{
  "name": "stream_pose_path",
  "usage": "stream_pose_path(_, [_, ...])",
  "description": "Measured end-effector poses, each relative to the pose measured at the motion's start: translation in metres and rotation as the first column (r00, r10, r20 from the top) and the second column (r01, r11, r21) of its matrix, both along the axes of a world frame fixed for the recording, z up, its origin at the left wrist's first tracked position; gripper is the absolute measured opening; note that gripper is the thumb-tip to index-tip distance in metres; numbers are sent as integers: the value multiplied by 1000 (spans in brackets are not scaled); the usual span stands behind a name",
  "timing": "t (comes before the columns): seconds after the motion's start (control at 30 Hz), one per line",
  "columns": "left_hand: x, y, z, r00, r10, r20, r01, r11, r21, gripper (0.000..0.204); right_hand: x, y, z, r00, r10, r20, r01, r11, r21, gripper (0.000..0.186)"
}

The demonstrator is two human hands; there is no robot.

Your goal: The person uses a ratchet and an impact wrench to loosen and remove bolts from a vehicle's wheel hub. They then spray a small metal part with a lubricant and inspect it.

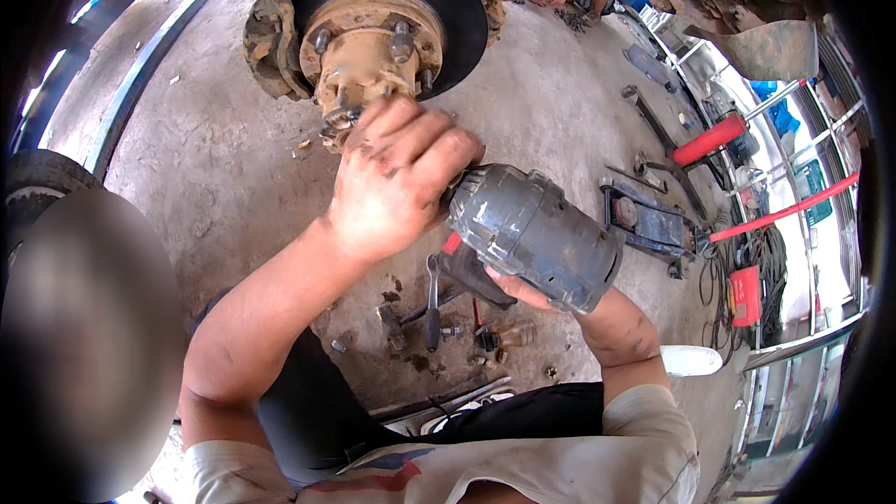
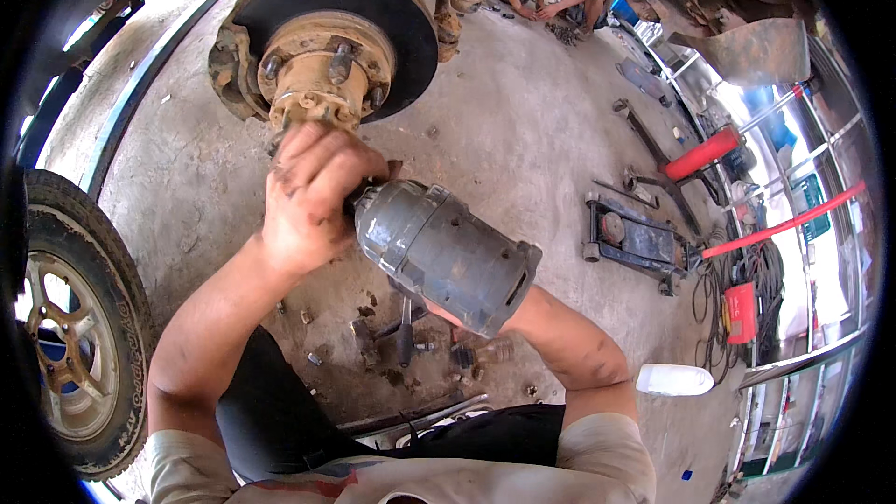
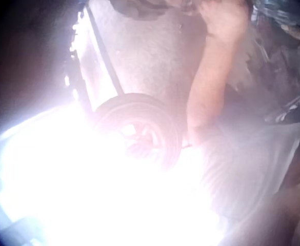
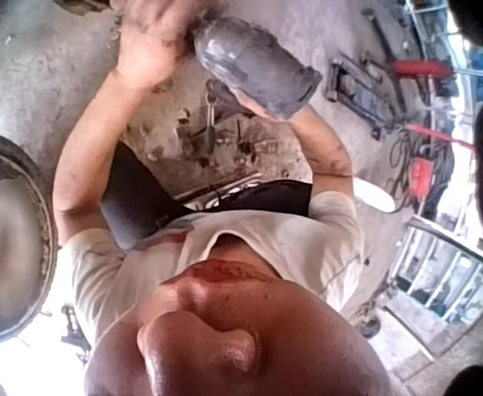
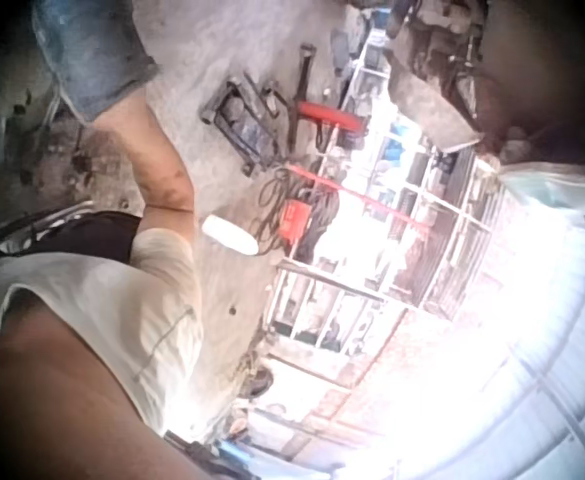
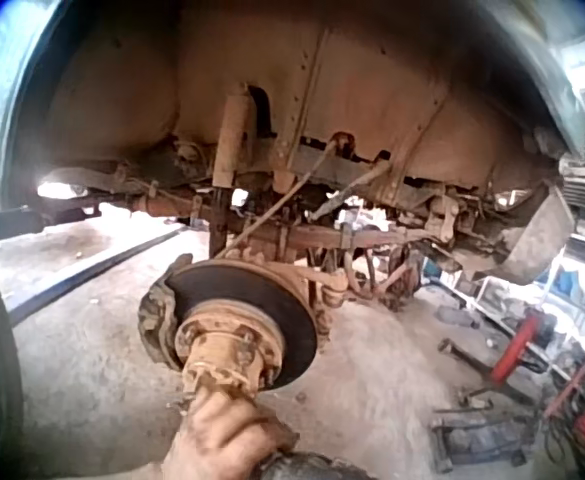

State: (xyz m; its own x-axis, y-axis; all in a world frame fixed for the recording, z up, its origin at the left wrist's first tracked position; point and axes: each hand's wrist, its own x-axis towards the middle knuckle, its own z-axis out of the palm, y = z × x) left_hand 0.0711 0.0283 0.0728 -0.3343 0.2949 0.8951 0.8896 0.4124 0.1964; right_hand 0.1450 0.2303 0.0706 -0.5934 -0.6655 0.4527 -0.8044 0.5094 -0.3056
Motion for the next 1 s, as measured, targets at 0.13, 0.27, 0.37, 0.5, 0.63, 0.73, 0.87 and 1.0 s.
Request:
stream_pose_path(0.13, [-20, -25, -8, 999, 23, 40, -25, 999, 42, 59, -16, -15, -10, 963, -267, 45, 270, 959, -84, 54])
stream_pose_path(0.27, [-32, -55, -21, 956, 113, 272, -150, 981, 120, 66, -34, -26, -22, 861, -496, -112, 489, 868, -91, 49])
stream_pose_path(0.37, [-42, -58, -45, 878, 106, 466, -229, 949, 215, 60, -46, -25, -52, 860, -483, 165, 510, 798, -321, 46])
stream_pose_path(0.5, [-51, -52, -72, 663, -33, 748, -394, 834, 386, 68, -44, -47, -50, 825, -521, 219, 565, 776, -282, 53])
stream_pose_path(0.63, [-77, -44, -100, 292, -564, 772, -549, 562, 619, 71, -32, -64, -20, 801, -593, -77, 593, 805, -25, 59])
stream_pose_path(0.73, [-76, -37, -86, -24, -880, 475, -650, 375, 661, 58, -26, -65, -6, 787, -594, -170, 612, 785, 92, 65])
stream_pose_path(0.87, [-66, -34, -70, -30, -976, 217, -542, 198, 817, 52, -22, -70, 26, 761, -621, -188, 648, 712, 273, 60])
stream_pose_path(1.0, [-67, -35, -71, 11, -978, 206, -557, 165, 814, 52, -23, -71, 45, 767, -617, -177, 625, 656, 422, 57])
